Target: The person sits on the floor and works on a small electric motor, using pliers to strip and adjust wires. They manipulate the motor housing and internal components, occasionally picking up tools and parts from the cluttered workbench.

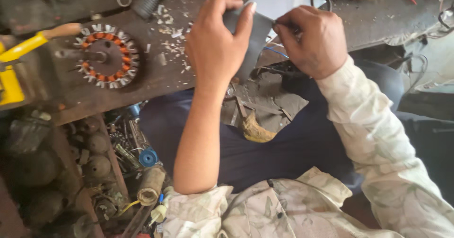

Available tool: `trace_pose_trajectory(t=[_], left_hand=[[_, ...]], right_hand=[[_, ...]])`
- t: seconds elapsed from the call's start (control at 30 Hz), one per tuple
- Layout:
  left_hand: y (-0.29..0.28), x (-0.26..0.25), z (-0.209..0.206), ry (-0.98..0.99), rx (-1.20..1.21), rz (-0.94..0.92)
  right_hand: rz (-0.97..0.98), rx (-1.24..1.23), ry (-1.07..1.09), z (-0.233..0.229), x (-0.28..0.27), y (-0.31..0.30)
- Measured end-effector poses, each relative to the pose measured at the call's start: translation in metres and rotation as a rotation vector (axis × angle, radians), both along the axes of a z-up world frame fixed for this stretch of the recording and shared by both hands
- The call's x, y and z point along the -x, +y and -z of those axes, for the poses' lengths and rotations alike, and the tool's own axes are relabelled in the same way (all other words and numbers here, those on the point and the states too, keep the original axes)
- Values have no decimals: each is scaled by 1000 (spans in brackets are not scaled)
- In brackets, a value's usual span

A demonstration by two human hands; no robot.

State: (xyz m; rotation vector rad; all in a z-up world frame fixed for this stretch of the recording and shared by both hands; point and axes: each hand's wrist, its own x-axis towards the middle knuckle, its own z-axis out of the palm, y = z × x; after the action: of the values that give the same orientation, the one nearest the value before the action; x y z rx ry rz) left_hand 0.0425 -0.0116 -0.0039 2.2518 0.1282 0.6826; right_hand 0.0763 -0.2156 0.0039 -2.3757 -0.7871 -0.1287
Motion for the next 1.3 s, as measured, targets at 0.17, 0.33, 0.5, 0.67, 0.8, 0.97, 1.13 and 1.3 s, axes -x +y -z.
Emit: trace_pose_trajectory(t=[0.17,0.33,0.5,0.67,0.8,0.97,1.13,1.3], left_hand=[[-8,-13,-7,118,-46,-38],[-11,-18,-8,103,-76,-48],[-10,-11,-8,94,-47,-39],[-10,-12,-8,92,-50,-45],[-11,-9,-8,112,-22,-43],[-10,-6,-8,78,-22,-50],[-11,-4,-10,88,-1,-49],[-8,3,-12,91,51,-41]], right_hand=[[55,-64,-83,14,-3,1],[48,-144,33,8,-7,3],[46,-89,-37,5,5,13],[88,-87,-231,1,23,8],[83,24,-139,6,16,13],[94,12,-269,1,21,9],[74,-49,33,0,18,12],[93,-113,-94,-11,23,17]])
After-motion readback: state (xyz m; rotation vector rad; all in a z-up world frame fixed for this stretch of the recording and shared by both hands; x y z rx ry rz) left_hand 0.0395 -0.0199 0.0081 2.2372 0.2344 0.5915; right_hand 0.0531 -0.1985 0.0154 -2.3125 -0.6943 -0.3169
